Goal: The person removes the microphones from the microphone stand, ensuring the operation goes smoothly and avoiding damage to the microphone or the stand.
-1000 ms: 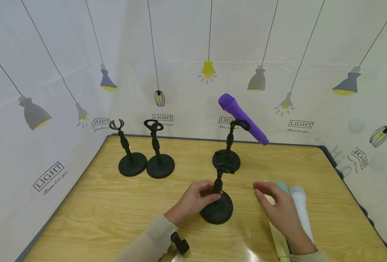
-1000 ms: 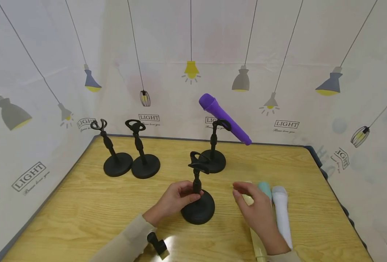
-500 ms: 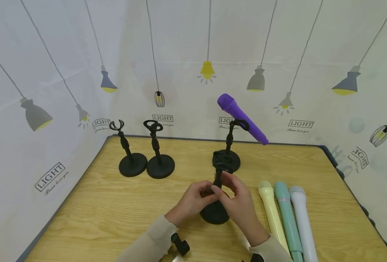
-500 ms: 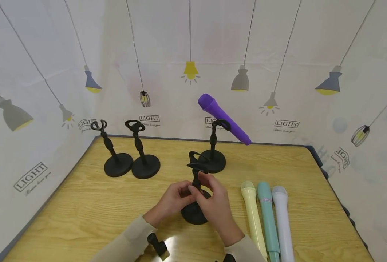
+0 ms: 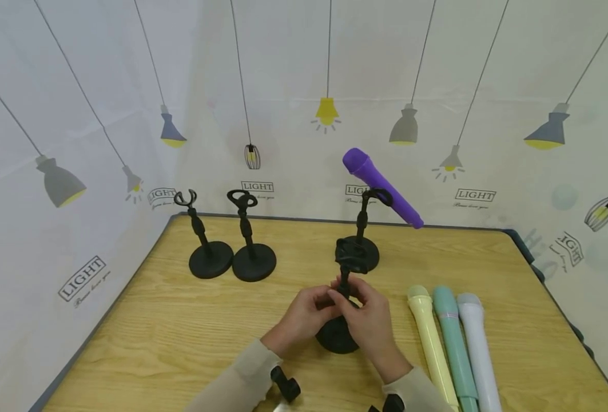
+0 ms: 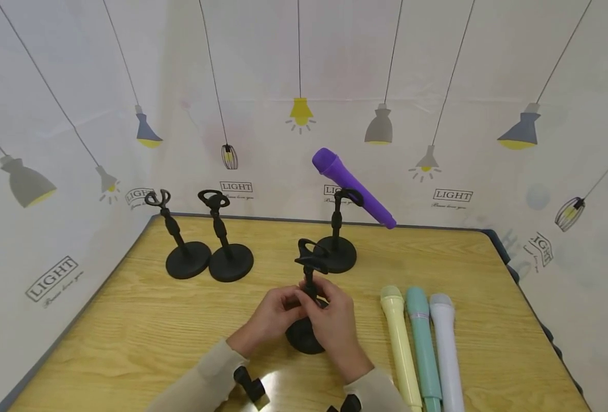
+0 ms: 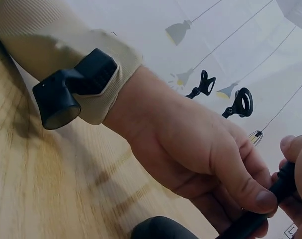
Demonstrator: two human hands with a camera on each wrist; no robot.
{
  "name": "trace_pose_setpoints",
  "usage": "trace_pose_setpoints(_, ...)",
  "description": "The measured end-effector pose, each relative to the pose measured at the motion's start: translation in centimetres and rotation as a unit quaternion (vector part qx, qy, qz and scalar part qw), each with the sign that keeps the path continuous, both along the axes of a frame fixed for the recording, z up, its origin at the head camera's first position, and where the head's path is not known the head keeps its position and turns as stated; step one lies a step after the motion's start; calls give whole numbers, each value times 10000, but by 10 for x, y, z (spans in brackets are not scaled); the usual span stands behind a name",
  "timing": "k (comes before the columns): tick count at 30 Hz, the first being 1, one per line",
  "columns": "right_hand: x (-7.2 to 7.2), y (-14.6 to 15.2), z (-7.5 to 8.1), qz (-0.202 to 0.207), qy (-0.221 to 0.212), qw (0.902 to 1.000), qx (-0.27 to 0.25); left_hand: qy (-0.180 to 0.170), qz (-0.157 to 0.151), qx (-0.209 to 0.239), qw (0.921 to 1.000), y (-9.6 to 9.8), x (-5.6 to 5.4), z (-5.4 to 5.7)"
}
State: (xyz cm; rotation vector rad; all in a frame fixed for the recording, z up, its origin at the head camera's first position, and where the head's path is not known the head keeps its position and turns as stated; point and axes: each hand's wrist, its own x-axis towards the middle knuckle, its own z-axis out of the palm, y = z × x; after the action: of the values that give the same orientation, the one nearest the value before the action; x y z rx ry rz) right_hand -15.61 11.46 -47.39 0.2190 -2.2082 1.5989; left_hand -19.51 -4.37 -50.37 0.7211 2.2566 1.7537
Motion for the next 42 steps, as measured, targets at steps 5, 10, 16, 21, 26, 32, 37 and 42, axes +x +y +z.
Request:
trace_pose_setpoints(5, -2, 8, 0, 455, 185, 9982, 333, -76, 63, -10, 10000, 1, 1, 1)
trace_pose_setpoints(10, -9, 22, 1, 1422, 99, 9879, 615, 11, 128, -73, 9999, 2, -1, 1)
trace_pose_setpoints(16, -11, 24, 6, 1877, -281, 9803, 543, 210, 139, -120, 9996, 0, -1, 1)
trace_pose_setpoints(21, -8, 3, 9, 1123, -686, 9911, 198, 390, 325, -339, 9981, -2, 0, 1)
trace_pose_setpoints(26, -11, -11, 8, 570, -755, 9955, 90, 486, 369, -445, 9971, -1, -1, 1)
trace_pose_setpoints(32, -11, -1, 1, 564, -572, 9964, 270, 357, 256, -347, 9984, 0, 0, 0)
trace_pose_setpoints(37, -8, 16, 1, 744, -486, 9947, 519, 195, 256, -253, 9992, 2, 0, 1)
trace_pose_setpoints(42, -8, 30, -2, 1088, -151, 9888, 1008, -4, 265, -140, 9996, 4, 1, 1)
